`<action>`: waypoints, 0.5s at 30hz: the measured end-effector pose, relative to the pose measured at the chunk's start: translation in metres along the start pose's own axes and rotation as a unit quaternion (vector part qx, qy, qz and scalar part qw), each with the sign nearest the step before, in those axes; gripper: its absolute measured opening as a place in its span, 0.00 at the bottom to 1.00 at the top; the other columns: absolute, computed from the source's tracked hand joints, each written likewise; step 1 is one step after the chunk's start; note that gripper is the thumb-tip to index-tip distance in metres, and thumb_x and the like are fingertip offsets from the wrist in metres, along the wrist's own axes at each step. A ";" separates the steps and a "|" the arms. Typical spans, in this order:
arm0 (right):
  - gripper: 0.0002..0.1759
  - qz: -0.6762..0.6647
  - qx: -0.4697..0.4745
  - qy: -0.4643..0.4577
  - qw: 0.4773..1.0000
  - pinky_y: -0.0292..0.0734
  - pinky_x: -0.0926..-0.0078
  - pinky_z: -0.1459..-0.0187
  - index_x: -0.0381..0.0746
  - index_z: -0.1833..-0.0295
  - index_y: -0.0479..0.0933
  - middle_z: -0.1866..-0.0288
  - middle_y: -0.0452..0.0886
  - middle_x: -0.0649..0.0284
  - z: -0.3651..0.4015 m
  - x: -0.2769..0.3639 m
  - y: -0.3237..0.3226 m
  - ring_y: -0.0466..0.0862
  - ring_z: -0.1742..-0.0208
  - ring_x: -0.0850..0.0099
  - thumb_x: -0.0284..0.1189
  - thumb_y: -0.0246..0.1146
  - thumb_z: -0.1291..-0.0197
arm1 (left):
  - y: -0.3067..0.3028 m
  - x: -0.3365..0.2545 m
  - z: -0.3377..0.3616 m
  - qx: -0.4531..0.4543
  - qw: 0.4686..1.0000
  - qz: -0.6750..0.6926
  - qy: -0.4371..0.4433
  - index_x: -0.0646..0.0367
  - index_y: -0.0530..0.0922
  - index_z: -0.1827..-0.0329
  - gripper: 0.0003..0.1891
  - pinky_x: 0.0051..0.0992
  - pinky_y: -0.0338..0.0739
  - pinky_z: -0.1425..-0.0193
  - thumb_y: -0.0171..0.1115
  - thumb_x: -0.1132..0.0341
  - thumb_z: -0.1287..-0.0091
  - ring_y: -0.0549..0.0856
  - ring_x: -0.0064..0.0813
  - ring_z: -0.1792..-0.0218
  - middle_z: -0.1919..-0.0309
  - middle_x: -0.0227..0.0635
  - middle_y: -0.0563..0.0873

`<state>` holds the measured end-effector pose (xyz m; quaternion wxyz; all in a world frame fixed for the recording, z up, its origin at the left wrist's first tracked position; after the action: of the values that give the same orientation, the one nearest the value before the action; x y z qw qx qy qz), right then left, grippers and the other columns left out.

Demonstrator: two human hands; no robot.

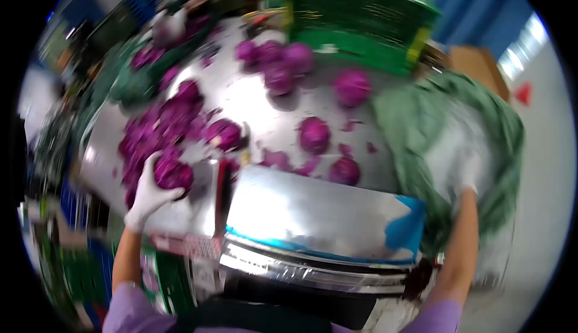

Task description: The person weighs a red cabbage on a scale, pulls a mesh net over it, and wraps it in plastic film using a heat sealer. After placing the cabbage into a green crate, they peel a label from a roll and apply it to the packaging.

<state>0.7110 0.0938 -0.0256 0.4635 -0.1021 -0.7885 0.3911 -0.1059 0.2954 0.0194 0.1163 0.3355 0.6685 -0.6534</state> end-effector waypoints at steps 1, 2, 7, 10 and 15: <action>0.15 0.019 0.027 -0.063 0.997 0.76 0.67 0.49 0.31 0.48 0.82 0.53 0.87 0.50 0.013 0.040 -0.014 0.84 0.53 0.65 0.28 0.61 0.35 | -0.004 0.007 0.012 0.005 1.000 -0.015 -0.004 0.65 0.65 0.31 0.52 0.35 0.72 0.33 0.84 0.59 0.61 0.79 0.45 0.39 0.43 0.50 0.77; 0.16 -0.018 -0.021 -0.108 0.994 0.75 0.69 0.42 0.30 0.46 0.81 0.47 0.86 0.49 0.013 0.042 -0.021 0.84 0.46 0.63 0.30 0.61 0.34 | -0.003 0.021 0.022 0.062 0.998 -0.021 -0.012 0.66 0.64 0.31 0.53 0.35 0.72 0.33 0.84 0.57 0.61 0.77 0.45 0.38 0.42 0.52 0.76; 0.16 0.084 -0.163 -0.263 0.947 0.70 0.68 0.33 0.34 0.43 0.81 0.33 0.77 0.55 0.007 0.056 -0.119 0.77 0.35 0.60 0.31 0.57 0.27 | -0.021 0.086 0.058 0.060 0.996 -0.037 -0.046 0.63 0.60 0.24 0.61 0.39 0.63 0.24 0.85 0.50 0.61 0.66 0.54 0.27 0.29 0.57 0.64; 0.21 0.213 -0.317 -0.307 0.872 0.74 0.67 0.37 0.30 0.34 0.72 0.37 0.79 0.49 -0.012 0.011 -0.217 0.80 0.38 0.60 0.26 0.57 0.29 | -0.024 0.071 0.066 0.024 0.997 -0.075 -0.010 0.59 0.56 0.21 0.63 0.44 0.55 0.20 0.85 0.51 0.61 0.59 0.53 0.24 0.25 0.56 0.59; 0.17 -0.642 0.064 -0.030 0.764 0.74 0.65 0.41 0.38 0.38 0.76 0.45 0.81 0.56 0.065 0.030 -0.178 0.81 0.47 0.65 0.32 0.54 0.26 | 0.020 -0.028 0.108 -0.110 0.983 0.097 0.108 0.59 0.74 0.34 0.32 0.37 0.72 0.31 0.75 0.62 0.42 0.77 0.38 0.35 0.39 0.43 0.79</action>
<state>0.6777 -0.0445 0.1037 0.5880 0.4694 -0.6564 0.0545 -0.1036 0.1832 0.0074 0.1426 0.4526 0.7091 -0.5214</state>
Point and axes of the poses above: each hand's wrist, its own z-axis away from the middle knuckle, its own y-axis out of the palm, x = y × z, the point moved 6 cm from there along -z, towards the middle knuckle
